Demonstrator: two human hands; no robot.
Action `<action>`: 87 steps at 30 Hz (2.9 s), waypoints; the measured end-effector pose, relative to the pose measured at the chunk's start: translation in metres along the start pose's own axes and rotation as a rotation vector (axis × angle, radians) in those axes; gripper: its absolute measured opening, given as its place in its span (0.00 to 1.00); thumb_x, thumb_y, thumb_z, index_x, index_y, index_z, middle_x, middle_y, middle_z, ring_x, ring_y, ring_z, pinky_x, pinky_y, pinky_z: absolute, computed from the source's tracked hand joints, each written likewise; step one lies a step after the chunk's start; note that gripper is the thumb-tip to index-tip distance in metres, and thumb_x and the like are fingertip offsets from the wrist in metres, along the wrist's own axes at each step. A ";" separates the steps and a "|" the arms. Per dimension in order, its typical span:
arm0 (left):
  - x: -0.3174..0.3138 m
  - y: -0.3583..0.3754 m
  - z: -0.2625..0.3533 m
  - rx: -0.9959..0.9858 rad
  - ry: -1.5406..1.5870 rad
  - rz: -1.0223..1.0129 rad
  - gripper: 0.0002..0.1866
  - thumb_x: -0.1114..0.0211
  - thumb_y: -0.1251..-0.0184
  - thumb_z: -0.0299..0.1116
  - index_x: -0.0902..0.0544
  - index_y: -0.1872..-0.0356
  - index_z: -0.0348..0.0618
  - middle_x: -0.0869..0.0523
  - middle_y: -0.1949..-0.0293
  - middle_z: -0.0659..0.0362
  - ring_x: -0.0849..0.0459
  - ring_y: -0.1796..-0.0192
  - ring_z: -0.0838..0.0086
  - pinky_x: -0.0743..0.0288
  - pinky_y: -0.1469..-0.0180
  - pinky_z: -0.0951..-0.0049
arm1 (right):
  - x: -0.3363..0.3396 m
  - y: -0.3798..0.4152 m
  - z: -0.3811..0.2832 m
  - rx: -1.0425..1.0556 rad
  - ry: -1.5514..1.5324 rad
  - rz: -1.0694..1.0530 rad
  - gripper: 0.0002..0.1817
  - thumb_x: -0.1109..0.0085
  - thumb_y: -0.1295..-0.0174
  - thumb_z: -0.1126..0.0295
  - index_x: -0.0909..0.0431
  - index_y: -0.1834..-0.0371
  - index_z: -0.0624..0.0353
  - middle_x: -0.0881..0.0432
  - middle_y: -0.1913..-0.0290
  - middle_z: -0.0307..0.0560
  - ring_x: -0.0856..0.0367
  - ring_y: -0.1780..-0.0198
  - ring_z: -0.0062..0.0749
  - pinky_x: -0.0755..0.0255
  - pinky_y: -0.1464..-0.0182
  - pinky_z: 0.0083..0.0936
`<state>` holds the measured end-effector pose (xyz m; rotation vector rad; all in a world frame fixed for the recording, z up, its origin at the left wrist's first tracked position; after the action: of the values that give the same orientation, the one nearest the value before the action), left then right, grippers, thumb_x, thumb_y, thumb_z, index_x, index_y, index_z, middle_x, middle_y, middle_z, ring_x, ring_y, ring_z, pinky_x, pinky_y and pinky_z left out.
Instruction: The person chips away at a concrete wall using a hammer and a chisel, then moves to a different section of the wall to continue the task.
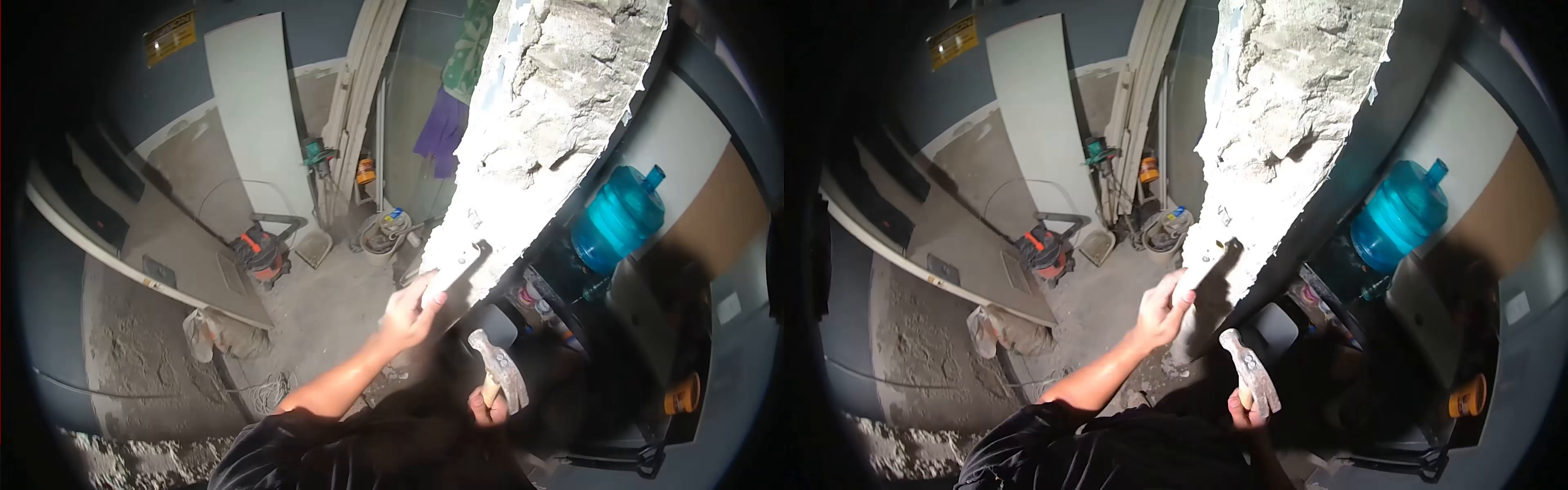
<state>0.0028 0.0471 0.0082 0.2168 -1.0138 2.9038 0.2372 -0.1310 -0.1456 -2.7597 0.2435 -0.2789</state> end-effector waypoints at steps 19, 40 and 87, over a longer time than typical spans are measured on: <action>0.041 -0.081 0.072 -0.002 -0.412 -0.422 0.19 0.36 0.26 0.47 0.16 0.55 0.38 0.18 0.79 0.45 0.18 0.76 0.53 0.27 0.69 0.58 | -0.010 -0.121 -0.372 0.519 0.610 0.231 0.15 0.50 0.24 0.61 0.26 0.54 0.65 0.25 0.75 0.46 0.30 0.77 0.28 0.35 0.72 0.28; 0.055 -0.105 0.039 -0.171 -0.249 -0.549 0.18 0.36 0.26 0.45 0.15 0.52 0.39 0.14 0.73 0.45 0.14 0.70 0.55 0.22 0.63 0.60 | -0.079 -0.136 -0.318 0.163 1.189 0.209 0.13 0.41 0.27 0.62 0.31 0.61 0.59 0.20 0.75 0.63 0.19 0.70 0.66 0.28 0.69 0.56; 0.041 -0.057 0.029 0.019 -0.392 -0.564 0.22 0.39 0.27 0.53 0.17 0.55 0.41 0.13 0.69 0.41 0.12 0.61 0.45 0.20 0.56 0.51 | -0.039 -0.067 -0.314 0.220 0.648 0.616 0.14 0.52 0.23 0.62 0.25 0.50 0.63 0.28 0.71 0.35 0.33 0.72 0.16 0.37 0.70 0.20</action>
<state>-0.0292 0.0738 0.0717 0.9335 -0.7915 2.3956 0.1382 -0.1649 0.1608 -2.1575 1.1132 -0.9443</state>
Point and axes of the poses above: each hand's wrist, its own y-axis away from the middle knuckle, its own x-axis out of the back of the hand, z = x × y, the point moved 7 cm from there along -y, towards the middle knuckle
